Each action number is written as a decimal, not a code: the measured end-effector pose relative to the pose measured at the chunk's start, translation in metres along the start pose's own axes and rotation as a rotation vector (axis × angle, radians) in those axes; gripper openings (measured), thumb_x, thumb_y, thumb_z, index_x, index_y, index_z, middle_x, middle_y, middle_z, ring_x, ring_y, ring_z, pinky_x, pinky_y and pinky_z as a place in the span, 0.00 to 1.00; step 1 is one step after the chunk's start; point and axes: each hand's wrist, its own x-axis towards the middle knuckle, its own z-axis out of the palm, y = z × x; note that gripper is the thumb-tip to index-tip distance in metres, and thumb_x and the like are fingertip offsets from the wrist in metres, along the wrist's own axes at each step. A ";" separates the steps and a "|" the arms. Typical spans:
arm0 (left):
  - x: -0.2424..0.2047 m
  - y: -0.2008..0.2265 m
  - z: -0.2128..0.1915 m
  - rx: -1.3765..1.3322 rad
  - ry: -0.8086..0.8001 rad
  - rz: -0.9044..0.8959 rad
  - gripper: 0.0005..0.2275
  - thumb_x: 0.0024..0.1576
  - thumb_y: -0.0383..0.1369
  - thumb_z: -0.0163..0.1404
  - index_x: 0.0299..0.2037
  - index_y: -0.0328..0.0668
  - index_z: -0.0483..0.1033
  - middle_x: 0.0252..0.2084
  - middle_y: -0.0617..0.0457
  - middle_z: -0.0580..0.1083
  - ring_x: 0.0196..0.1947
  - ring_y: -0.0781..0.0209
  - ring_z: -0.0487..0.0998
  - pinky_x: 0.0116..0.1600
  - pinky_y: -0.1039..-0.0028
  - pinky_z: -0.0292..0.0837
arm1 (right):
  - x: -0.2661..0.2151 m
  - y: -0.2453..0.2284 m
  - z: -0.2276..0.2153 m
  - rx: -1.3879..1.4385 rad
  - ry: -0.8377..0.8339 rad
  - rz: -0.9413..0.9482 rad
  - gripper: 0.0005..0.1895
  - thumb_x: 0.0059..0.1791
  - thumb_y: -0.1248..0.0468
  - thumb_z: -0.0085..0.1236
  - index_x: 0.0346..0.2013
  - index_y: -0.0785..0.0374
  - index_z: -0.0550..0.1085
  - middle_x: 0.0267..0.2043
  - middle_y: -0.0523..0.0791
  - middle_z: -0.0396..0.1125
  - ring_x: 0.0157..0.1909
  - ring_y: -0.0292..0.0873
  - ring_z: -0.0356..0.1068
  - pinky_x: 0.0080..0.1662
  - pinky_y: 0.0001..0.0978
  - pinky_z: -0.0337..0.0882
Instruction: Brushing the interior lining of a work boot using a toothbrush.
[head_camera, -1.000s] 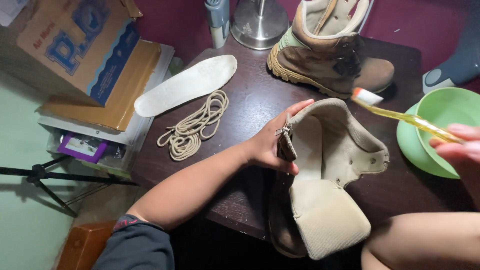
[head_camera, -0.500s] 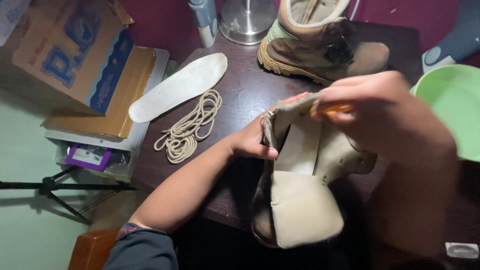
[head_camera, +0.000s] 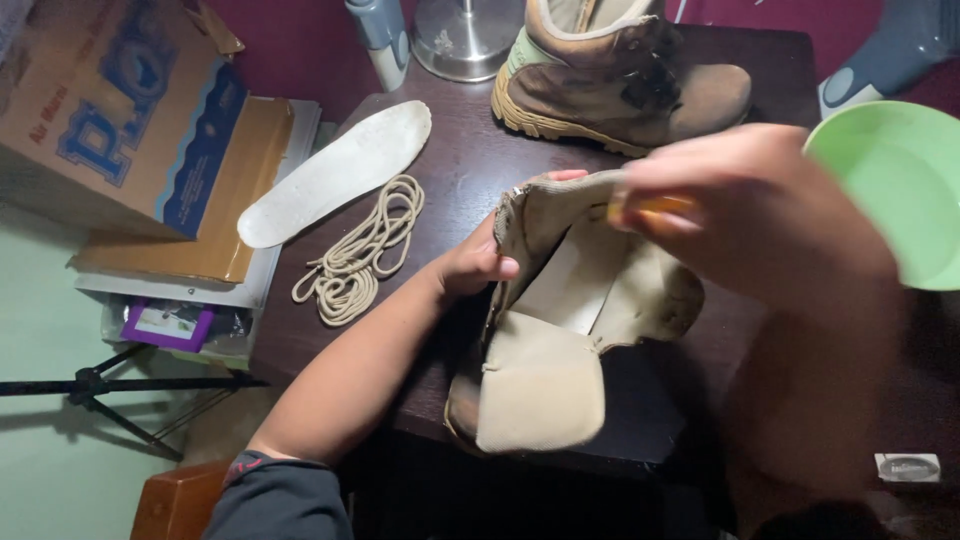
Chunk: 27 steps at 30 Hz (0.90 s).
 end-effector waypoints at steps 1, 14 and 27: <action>-0.002 -0.001 -0.003 0.033 -0.023 0.016 0.46 0.54 0.50 0.60 0.77 0.37 0.48 0.77 0.48 0.59 0.78 0.56 0.58 0.84 0.61 0.47 | 0.010 0.012 0.013 -0.098 -0.056 -0.012 0.20 0.44 0.68 0.66 0.50 0.49 0.82 0.36 0.45 0.77 0.29 0.46 0.73 0.33 0.38 0.65; 0.000 0.007 0.005 0.026 -0.027 -0.017 0.48 0.54 0.52 0.59 0.78 0.36 0.46 0.79 0.47 0.56 0.80 0.56 0.55 0.86 0.60 0.45 | -0.043 -0.011 -0.038 0.151 0.210 -0.006 0.03 0.51 0.71 0.59 0.39 0.68 0.75 0.44 0.55 0.75 0.45 0.47 0.79 0.48 0.33 0.76; 0.003 0.007 0.010 -0.128 0.037 -0.015 0.53 0.52 0.43 0.65 0.80 0.43 0.36 0.74 0.44 0.63 0.75 0.50 0.65 0.82 0.60 0.54 | 0.009 0.000 -0.002 0.102 -0.045 -0.026 0.05 0.48 0.68 0.63 0.30 0.56 0.74 0.32 0.40 0.71 0.27 0.40 0.65 0.33 0.31 0.61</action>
